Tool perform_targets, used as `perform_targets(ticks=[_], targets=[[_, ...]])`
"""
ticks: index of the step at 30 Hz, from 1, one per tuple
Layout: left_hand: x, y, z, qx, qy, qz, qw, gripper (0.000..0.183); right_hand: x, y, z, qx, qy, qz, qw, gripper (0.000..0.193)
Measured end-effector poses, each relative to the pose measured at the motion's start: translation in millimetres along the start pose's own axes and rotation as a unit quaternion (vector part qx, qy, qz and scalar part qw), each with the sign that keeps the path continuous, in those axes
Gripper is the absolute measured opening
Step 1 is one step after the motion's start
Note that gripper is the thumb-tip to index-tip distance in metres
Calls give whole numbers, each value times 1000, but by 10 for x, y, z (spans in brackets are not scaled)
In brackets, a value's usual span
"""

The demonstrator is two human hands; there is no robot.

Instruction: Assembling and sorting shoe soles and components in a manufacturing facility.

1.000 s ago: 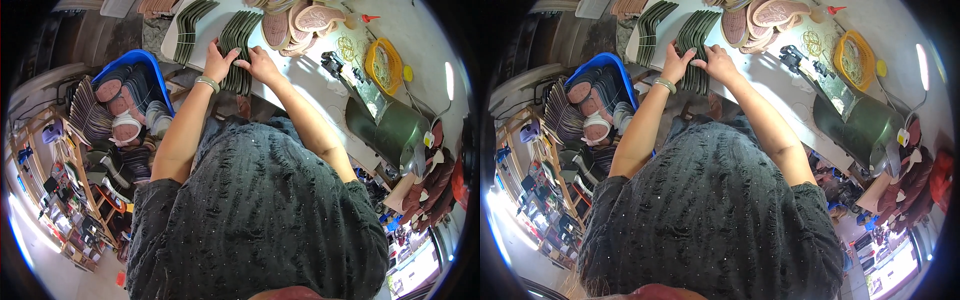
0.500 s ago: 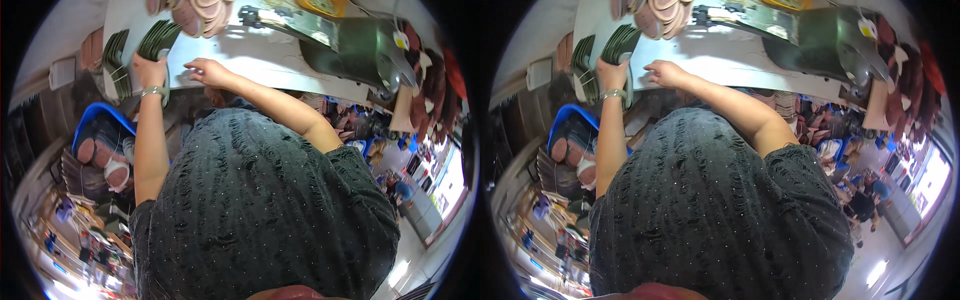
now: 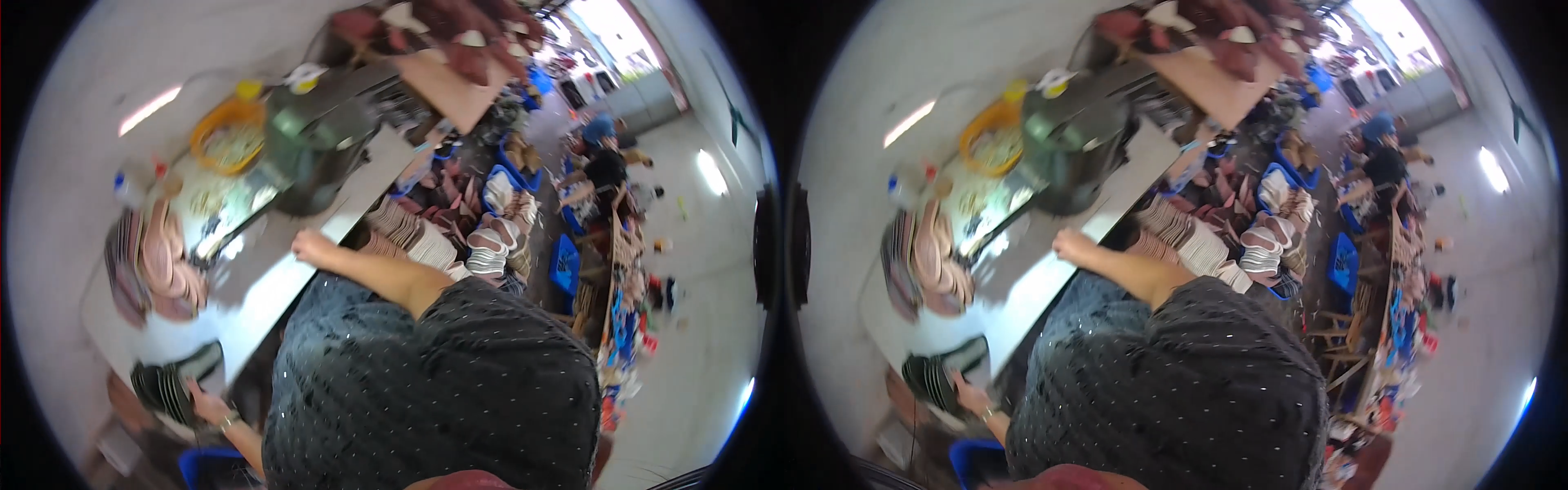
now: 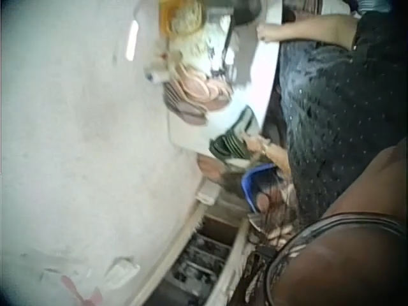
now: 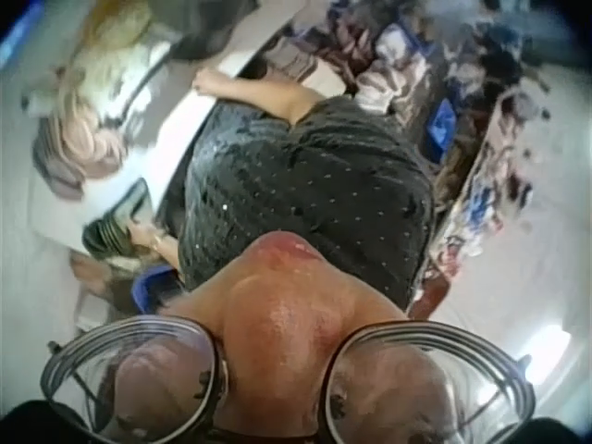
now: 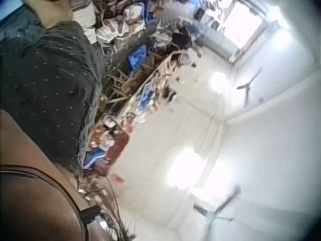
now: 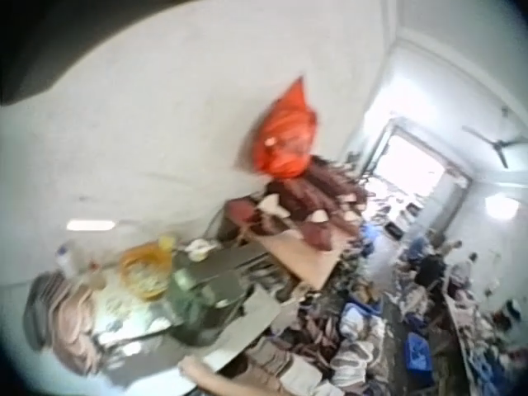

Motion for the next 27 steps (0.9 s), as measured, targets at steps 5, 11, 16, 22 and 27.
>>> perform_targets(ticks=[5,11,16,22,27], targets=[[66,-166,-757,488,80,-12,869,52,13,166,106,72,-102,33,992,14],[155,-276,-1360,631,19,236,739,73,-464,322,679,-296,-63,-25,953,9],[310,-216,-2367,686,-123,365,617,83,-1120,483,2205,-291,62,70,952,19],[-129,-396,-2033,641,48,315,698,53,-1620,709,2818,-126,184,90,971,33],[36,-101,-2475,756,7,313,575,61,-1483,632,2733,-723,-152,262,621,38]])
Point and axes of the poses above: each hand's wrist, its own x-axis away from the middle knuckle, its own y-axis out of the back of the hand, z = x × y, the point moved 7 cm from there along -x, towards the middle knuckle, and after that the axes turned 8 degrees about -x, right-handed, at the moved point
